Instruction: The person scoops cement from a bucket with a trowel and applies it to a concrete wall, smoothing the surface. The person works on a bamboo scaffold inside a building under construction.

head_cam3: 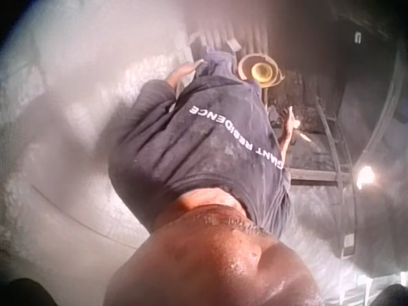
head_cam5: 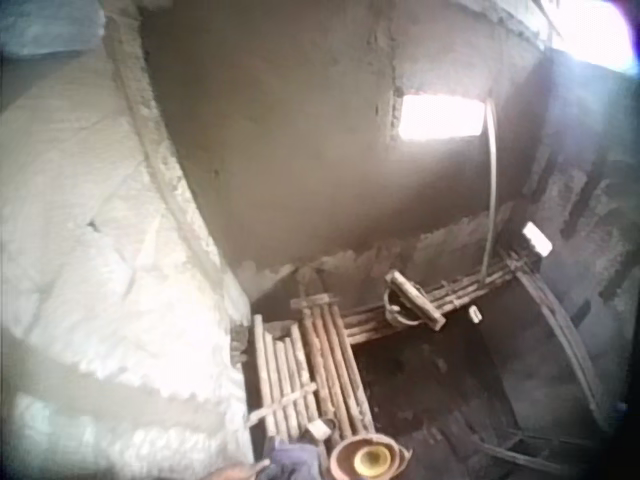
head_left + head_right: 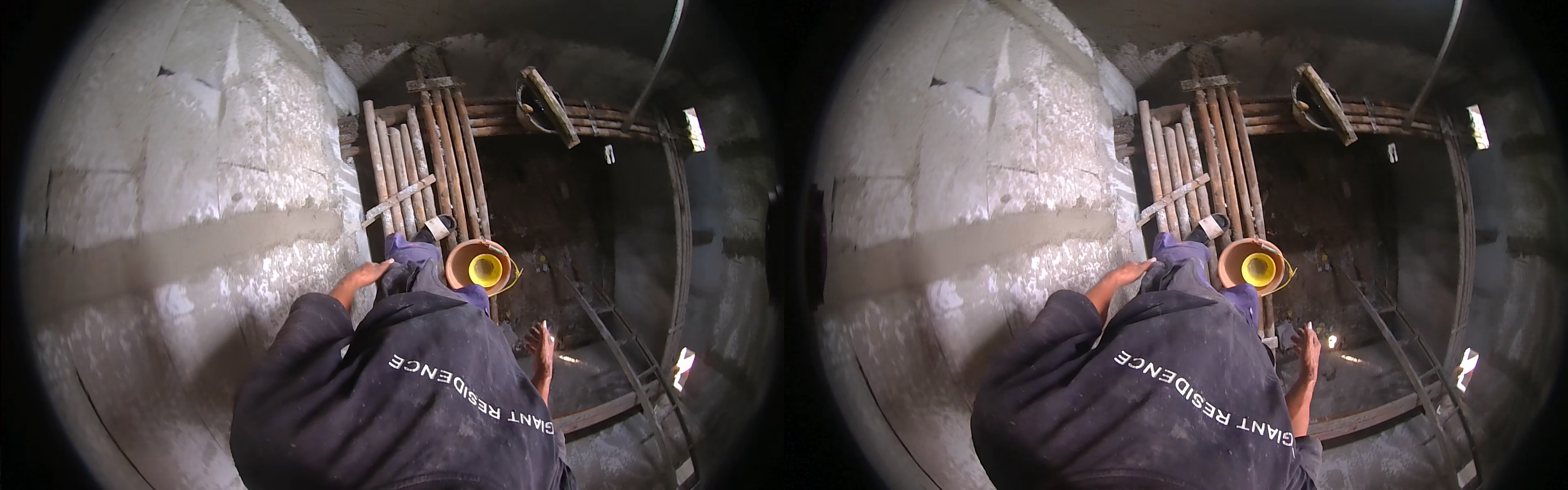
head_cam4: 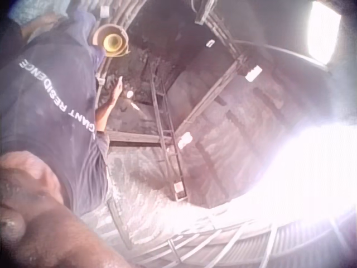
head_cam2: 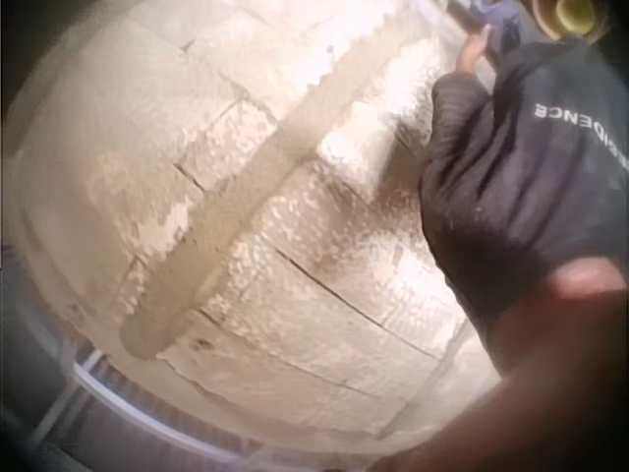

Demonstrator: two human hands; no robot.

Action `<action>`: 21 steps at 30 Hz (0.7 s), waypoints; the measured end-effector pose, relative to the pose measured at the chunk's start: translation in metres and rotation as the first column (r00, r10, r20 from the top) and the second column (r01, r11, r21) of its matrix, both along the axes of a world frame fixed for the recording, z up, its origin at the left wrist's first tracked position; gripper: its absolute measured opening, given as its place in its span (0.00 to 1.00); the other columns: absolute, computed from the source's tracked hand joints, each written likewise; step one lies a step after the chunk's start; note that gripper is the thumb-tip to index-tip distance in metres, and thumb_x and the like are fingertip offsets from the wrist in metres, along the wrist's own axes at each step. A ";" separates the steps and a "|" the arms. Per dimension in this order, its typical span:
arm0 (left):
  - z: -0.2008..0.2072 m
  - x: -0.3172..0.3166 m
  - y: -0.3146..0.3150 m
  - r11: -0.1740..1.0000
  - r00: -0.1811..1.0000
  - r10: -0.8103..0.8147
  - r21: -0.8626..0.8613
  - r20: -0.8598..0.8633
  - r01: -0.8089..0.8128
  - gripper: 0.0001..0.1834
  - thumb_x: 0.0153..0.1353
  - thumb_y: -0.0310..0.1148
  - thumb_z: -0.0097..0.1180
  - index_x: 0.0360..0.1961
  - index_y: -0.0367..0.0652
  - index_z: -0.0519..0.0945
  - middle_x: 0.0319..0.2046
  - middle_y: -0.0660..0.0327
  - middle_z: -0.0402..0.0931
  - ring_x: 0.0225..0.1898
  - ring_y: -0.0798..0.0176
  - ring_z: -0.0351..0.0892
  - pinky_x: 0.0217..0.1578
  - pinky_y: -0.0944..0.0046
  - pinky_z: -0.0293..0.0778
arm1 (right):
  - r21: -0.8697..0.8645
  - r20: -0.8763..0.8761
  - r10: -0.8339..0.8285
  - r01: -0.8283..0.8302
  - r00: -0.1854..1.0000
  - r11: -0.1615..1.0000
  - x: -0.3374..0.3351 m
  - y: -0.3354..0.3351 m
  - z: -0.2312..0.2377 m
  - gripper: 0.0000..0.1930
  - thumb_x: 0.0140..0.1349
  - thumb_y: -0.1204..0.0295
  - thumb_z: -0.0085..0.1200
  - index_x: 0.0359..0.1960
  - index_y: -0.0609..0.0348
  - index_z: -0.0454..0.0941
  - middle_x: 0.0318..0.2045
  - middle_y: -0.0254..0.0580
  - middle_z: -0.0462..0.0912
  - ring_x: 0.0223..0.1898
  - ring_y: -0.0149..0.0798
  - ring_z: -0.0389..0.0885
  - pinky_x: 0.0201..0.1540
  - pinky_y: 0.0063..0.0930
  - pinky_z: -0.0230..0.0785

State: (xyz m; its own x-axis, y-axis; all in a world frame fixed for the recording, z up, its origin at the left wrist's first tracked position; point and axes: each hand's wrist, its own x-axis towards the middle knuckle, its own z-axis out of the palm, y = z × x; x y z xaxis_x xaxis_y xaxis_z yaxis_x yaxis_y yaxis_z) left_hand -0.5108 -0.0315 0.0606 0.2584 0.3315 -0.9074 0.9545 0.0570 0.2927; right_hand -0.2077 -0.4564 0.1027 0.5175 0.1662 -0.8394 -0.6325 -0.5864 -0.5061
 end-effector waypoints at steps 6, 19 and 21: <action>0.003 -0.001 -0.096 0.850 0.830 0.498 -0.334 0.251 -0.409 0.50 0.52 0.72 0.36 0.59 0.35 0.63 0.58 0.47 0.62 0.61 0.51 0.59 0.59 0.57 0.55 | -0.051 -0.062 0.073 -0.076 0.995 0.996 -0.004 -0.064 -0.010 0.44 0.52 0.35 0.43 0.59 0.62 0.63 0.54 0.53 0.70 0.51 0.51 0.72 0.53 0.48 0.59; 0.032 -0.004 -0.134 0.847 0.838 0.383 0.214 0.389 -0.487 0.35 0.58 0.51 0.52 0.55 0.30 0.65 0.51 0.45 0.69 0.54 0.53 0.69 0.54 0.62 0.63 | -0.009 0.102 0.443 -0.445 0.891 0.896 0.048 -0.012 -0.024 0.33 0.56 0.44 0.49 0.43 0.69 0.73 0.35 0.47 0.74 0.37 0.36 0.71 0.42 0.27 0.66; 0.002 -0.008 -0.148 0.850 0.863 0.367 0.253 0.346 -0.463 0.38 0.58 0.53 0.51 0.58 0.31 0.61 0.56 0.42 0.64 0.57 0.48 0.65 0.56 0.59 0.61 | -0.085 0.161 0.454 -0.446 0.876 0.891 0.059 -0.016 -0.064 0.40 0.54 0.43 0.51 0.53 0.71 0.66 0.47 0.56 0.74 0.50 0.45 0.72 0.52 0.31 0.62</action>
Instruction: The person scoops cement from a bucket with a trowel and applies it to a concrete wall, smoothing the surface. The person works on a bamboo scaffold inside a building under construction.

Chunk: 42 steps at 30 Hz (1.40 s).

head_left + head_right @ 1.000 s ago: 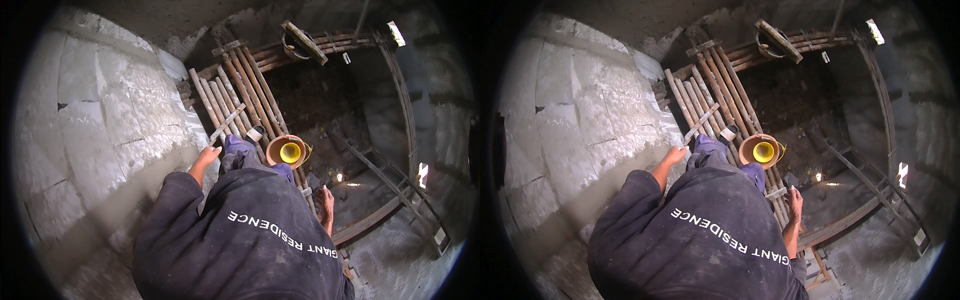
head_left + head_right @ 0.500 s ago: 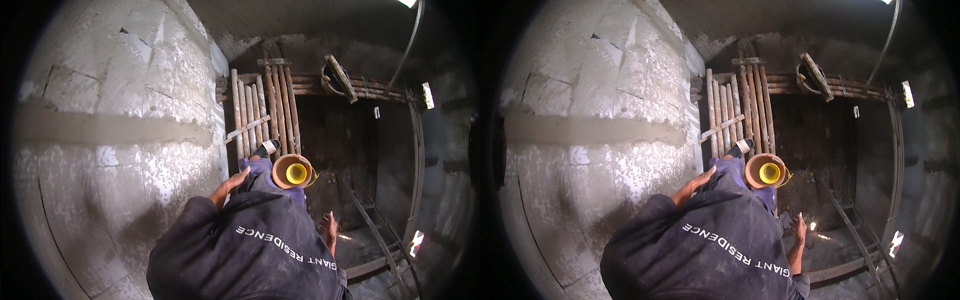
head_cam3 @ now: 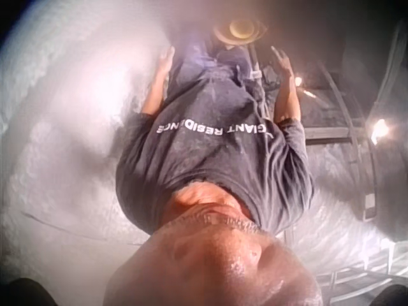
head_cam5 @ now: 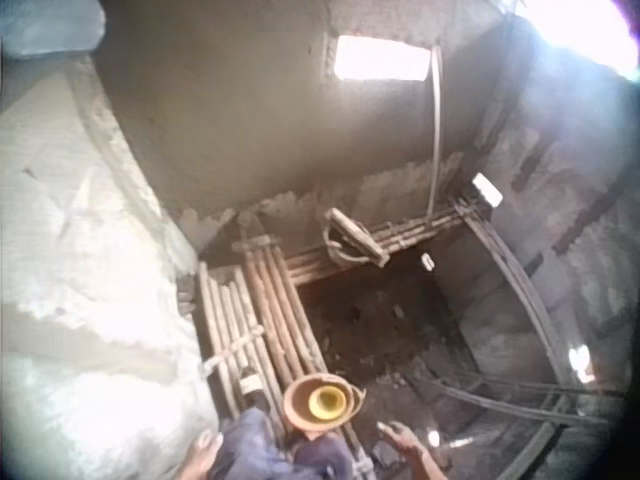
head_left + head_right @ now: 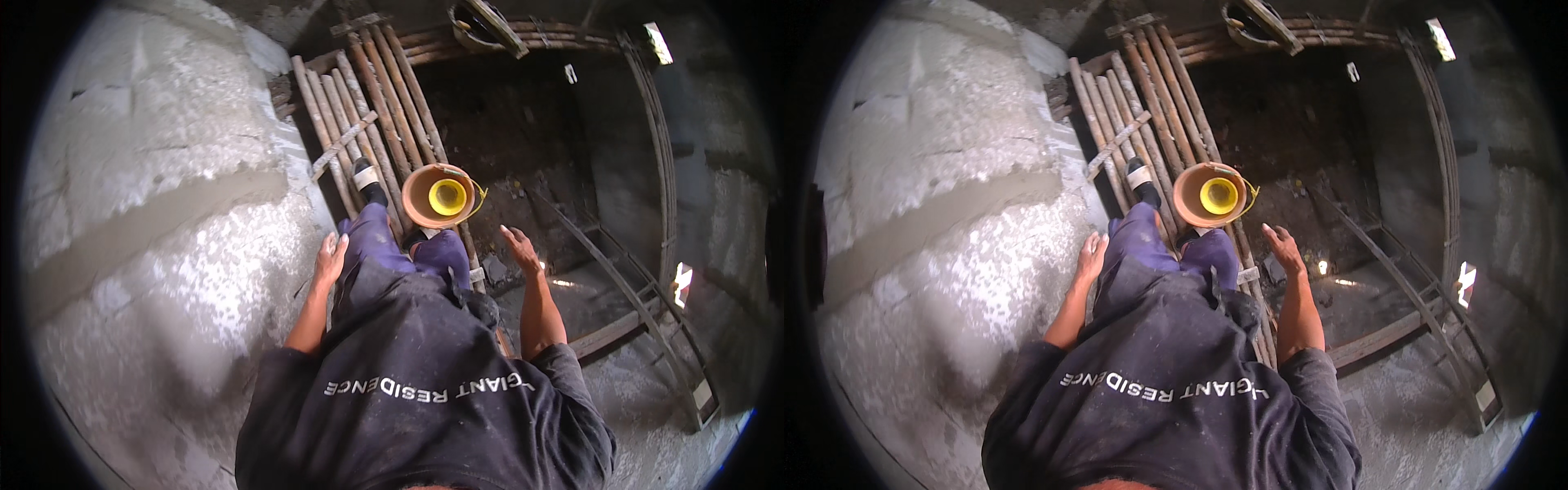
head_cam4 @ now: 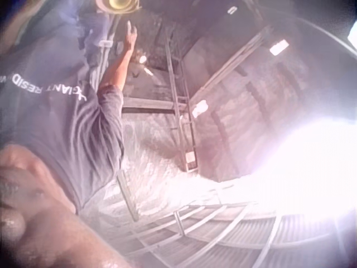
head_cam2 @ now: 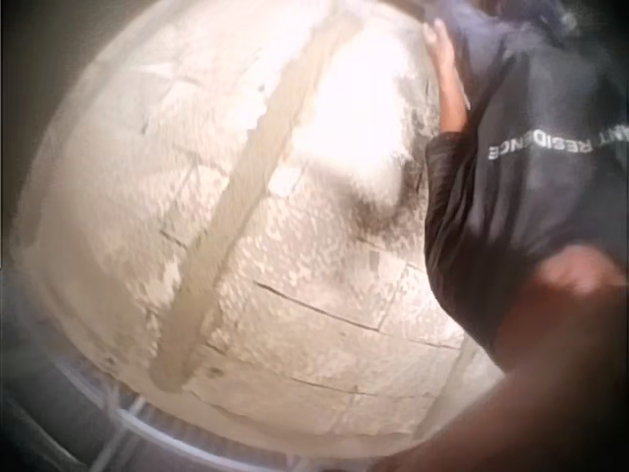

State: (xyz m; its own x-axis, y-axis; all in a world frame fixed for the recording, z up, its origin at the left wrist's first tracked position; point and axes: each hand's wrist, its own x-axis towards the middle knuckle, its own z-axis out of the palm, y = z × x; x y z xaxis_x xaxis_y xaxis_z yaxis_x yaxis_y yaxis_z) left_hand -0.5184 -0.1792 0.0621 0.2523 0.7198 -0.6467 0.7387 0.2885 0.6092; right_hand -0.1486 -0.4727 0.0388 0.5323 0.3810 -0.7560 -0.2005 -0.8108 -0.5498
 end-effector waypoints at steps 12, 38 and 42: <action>-0.147 0.000 -0.017 0.853 0.769 -0.365 0.143 -0.524 0.503 0.42 0.54 0.57 0.49 0.63 0.39 0.55 0.62 0.45 0.53 0.64 0.46 0.50 0.60 0.39 0.43 | -0.412 0.132 0.144 -0.078 0.981 0.908 -0.004 0.095 -0.248 0.52 0.44 0.46 0.61 0.62 0.69 0.50 0.60 0.66 0.57 0.63 0.57 0.55 0.62 0.41 0.52; -0.159 0.008 0.056 0.800 0.627 -0.527 -0.087 -0.573 0.593 0.41 0.56 0.60 0.44 0.63 0.42 0.57 0.64 0.52 0.50 0.66 0.51 0.45 0.62 0.42 0.42 | -0.034 0.254 0.057 -0.050 0.965 0.998 -0.073 0.155 -0.212 0.20 0.61 0.58 0.45 0.29 0.68 0.75 0.19 0.55 0.75 0.23 0.47 0.75 0.30 0.38 0.66; -0.155 0.014 0.064 0.773 0.608 -0.560 -0.090 -0.562 0.628 0.40 0.56 0.58 0.46 0.61 0.40 0.58 0.63 0.50 0.51 0.65 0.48 0.47 0.61 0.42 0.45 | -0.125 0.212 -0.022 0.050 0.977 0.991 -0.064 0.130 -0.178 0.22 0.61 0.55 0.45 0.29 0.68 0.76 0.23 0.57 0.78 0.26 0.48 0.80 0.29 0.38 0.69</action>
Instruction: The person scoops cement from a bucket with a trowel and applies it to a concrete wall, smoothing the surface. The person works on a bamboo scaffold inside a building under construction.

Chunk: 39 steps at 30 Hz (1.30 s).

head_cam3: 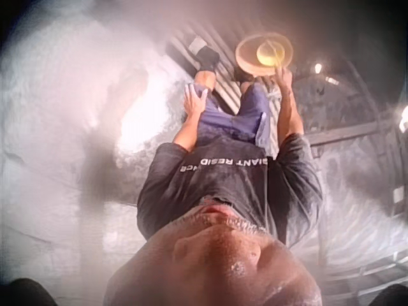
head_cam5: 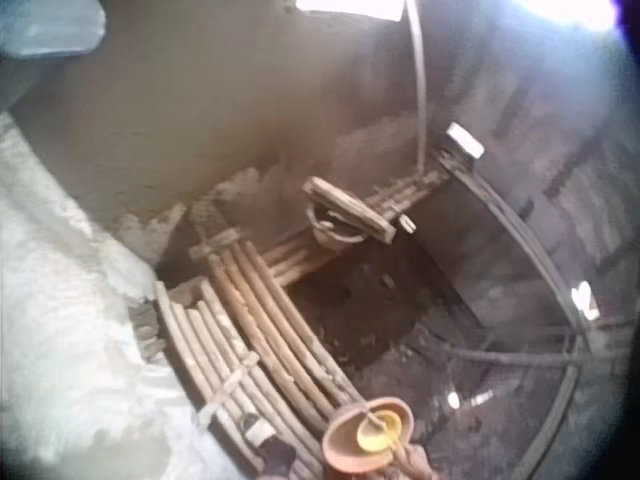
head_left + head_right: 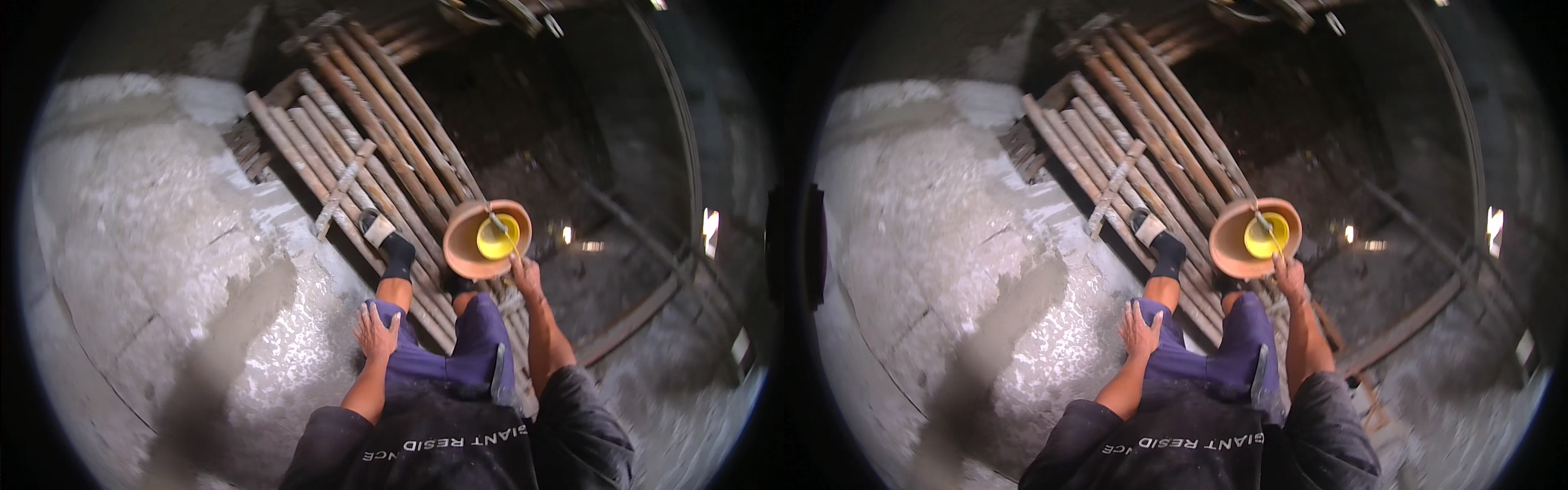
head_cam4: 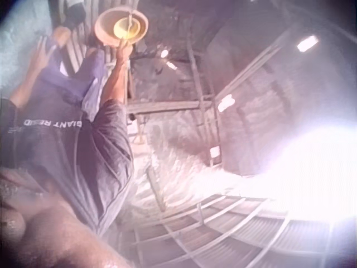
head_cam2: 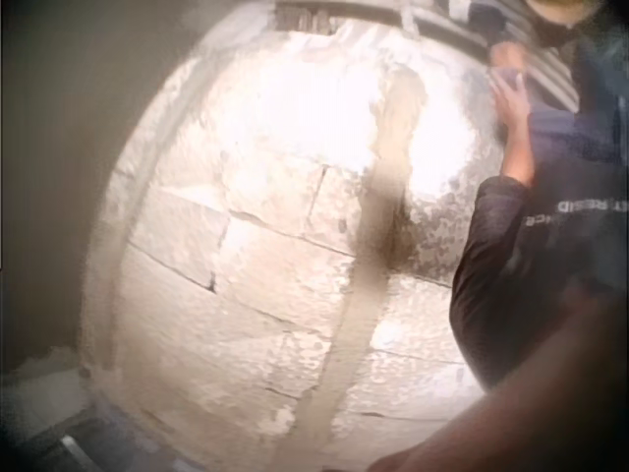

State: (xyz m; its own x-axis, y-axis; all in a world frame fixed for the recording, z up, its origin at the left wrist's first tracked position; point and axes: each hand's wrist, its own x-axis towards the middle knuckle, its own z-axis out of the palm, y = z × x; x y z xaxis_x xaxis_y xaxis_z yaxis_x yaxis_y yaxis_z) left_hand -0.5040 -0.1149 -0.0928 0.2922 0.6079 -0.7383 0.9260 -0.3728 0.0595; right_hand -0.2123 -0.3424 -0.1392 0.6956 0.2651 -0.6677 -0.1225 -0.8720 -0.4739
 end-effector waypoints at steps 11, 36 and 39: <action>0.010 -0.027 0.030 0.985 0.984 -0.170 0.045 0.049 0.168 0.35 0.57 0.53 0.49 0.56 0.35 0.66 0.61 0.39 0.53 0.62 0.41 0.52 0.61 0.51 0.51 | -0.092 -0.087 -0.318 0.310 0.944 0.946 -0.068 -0.124 0.089 0.25 0.60 0.51 0.45 0.28 0.66 0.76 0.27 0.62 0.77 0.35 0.59 0.75 0.39 0.46 0.65; 0.022 0.074 0.021 0.721 0.724 -0.688 0.066 -0.061 0.690 0.28 0.58 0.45 0.50 0.49 0.29 0.70 0.59 0.35 0.54 0.61 0.38 0.54 0.60 0.51 0.52 | -0.794 -0.271 -0.267 -0.058 0.925 0.606 -0.231 -0.435 -0.002 0.16 0.59 0.55 0.46 0.39 0.49 0.79 0.41 0.39 0.79 0.48 0.41 0.74 0.56 0.42 0.56; 0.021 0.084 0.027 0.689 0.692 -0.718 0.066 -0.074 0.722 0.27 0.58 0.45 0.51 0.49 0.31 0.71 0.59 0.35 0.53 0.61 0.39 0.54 0.60 0.51 0.53 | -0.847 -0.154 -0.319 0.041 0.935 0.530 -0.240 -0.453 -0.014 0.14 0.57 0.57 0.48 0.38 0.50 0.79 0.41 0.39 0.79 0.48 0.45 0.73 0.55 0.43 0.58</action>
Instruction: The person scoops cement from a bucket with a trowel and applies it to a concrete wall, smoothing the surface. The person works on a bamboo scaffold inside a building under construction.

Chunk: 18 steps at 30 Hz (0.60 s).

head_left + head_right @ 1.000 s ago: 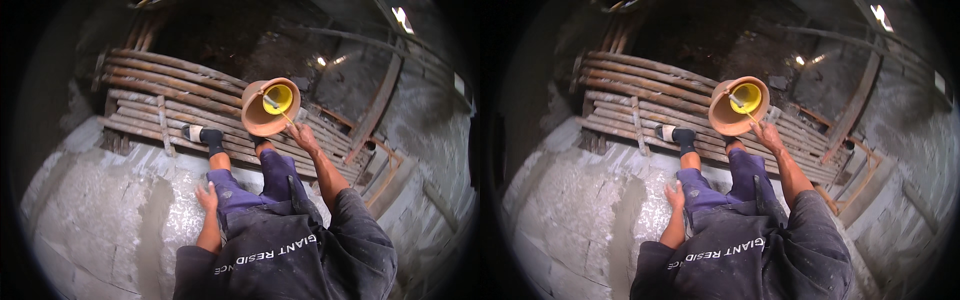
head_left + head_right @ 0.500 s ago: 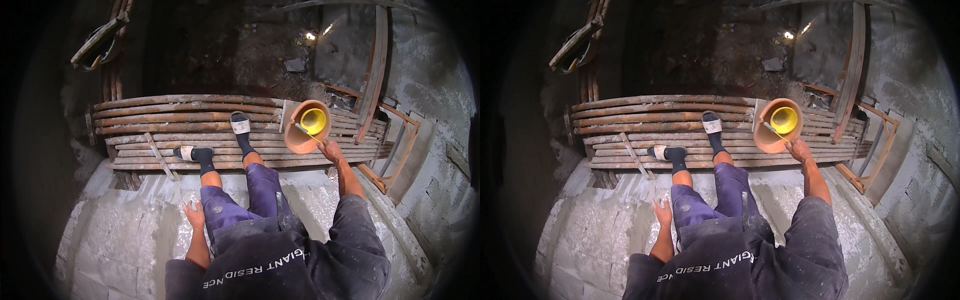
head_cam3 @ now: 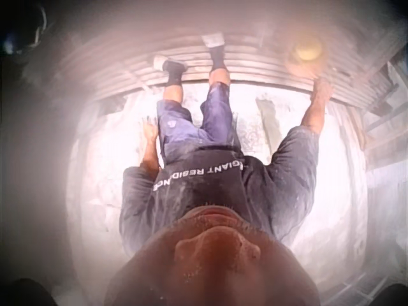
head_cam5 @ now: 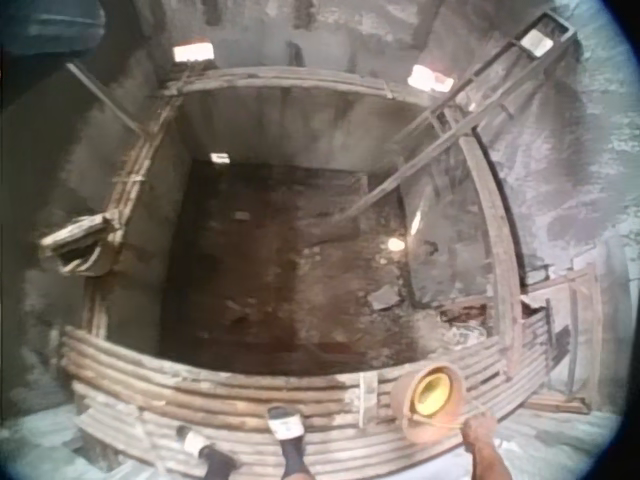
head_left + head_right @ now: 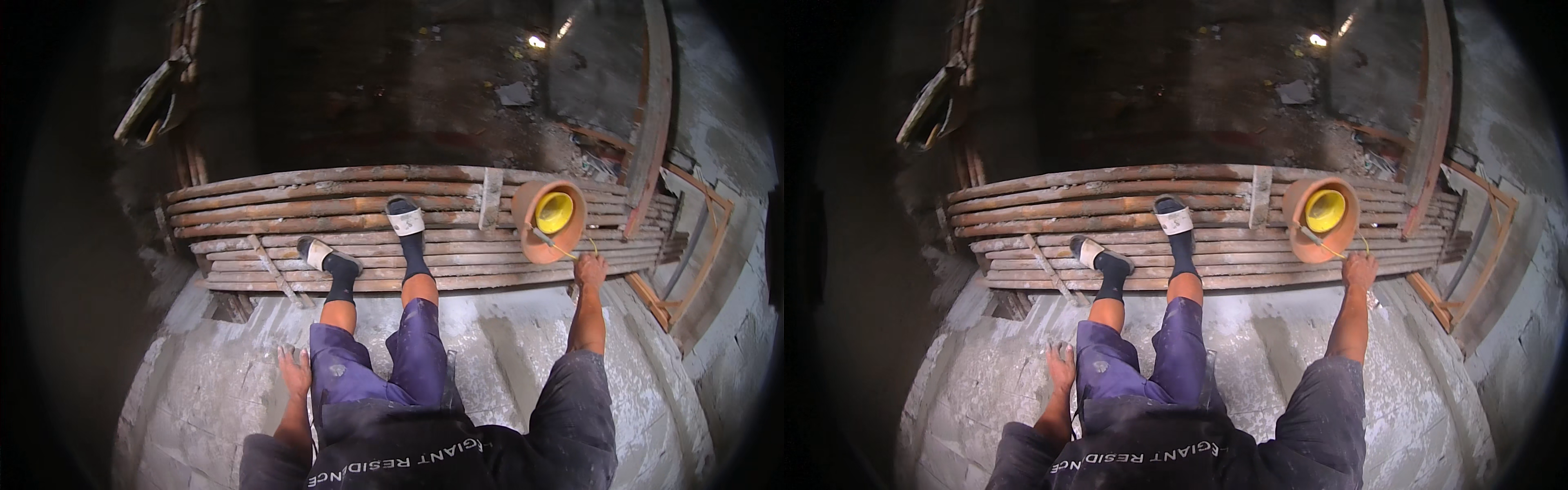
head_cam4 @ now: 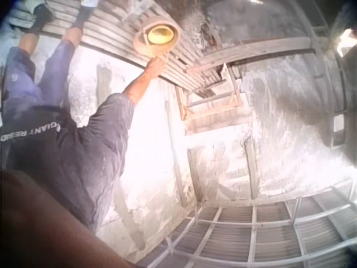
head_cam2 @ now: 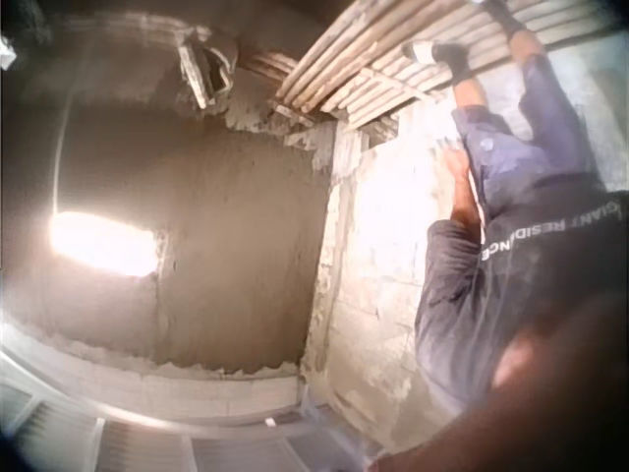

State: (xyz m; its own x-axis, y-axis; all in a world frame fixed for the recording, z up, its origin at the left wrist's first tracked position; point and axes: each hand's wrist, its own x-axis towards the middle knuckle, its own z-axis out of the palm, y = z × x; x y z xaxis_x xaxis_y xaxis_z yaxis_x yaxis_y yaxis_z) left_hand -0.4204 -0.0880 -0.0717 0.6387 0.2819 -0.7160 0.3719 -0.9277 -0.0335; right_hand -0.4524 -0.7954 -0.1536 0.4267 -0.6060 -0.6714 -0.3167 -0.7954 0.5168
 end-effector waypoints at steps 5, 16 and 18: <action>0.003 0.027 -0.024 0.997 0.993 0.076 0.041 -0.095 -0.072 0.27 0.58 0.49 0.50 0.49 0.37 0.73 0.60 0.39 0.55 0.61 0.41 0.56 0.60 0.53 0.54 | -0.010 0.047 -0.078 0.078 0.996 0.997 -0.041 -0.009 -0.013 0.10 0.57 0.67 0.45 0.34 0.52 0.79 0.37 0.43 0.80 0.43 0.45 0.77 0.46 0.41 0.65; 0.043 0.020 -0.031 0.937 0.942 0.336 -0.097 -0.006 -0.335 0.27 0.57 0.51 0.49 0.50 0.41 0.73 0.61 0.44 0.56 0.61 0.45 0.56 0.59 0.55 0.56 | 0.330 0.041 -0.310 0.280 0.950 0.902 0.013 0.023 0.022 0.18 0.55 0.62 0.54 0.39 0.65 0.78 0.40 0.58 0.78 0.43 0.53 0.78 0.44 0.41 0.69; 0.052 0.007 -0.029 0.910 0.915 0.403 -0.092 -0.021 -0.403 0.27 0.57 0.51 0.49 0.50 0.42 0.73 0.60 0.44 0.57 0.61 0.45 0.57 0.59 0.55 0.56 | 0.659 0.219 -0.474 0.229 0.853 0.716 0.032 0.046 0.020 0.19 0.57 0.61 0.53 0.42 0.66 0.77 0.40 0.54 0.79 0.43 0.48 0.77 0.46 0.37 0.67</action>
State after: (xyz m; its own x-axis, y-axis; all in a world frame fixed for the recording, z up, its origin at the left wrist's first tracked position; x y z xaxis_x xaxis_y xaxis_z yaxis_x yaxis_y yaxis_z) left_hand -0.4133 -0.1172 -0.0195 0.4838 0.4479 -0.7519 0.7151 -0.6976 0.0445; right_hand -0.4199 -0.7492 -0.1335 0.5405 -0.2928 -0.7887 -0.6947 -0.6842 -0.2220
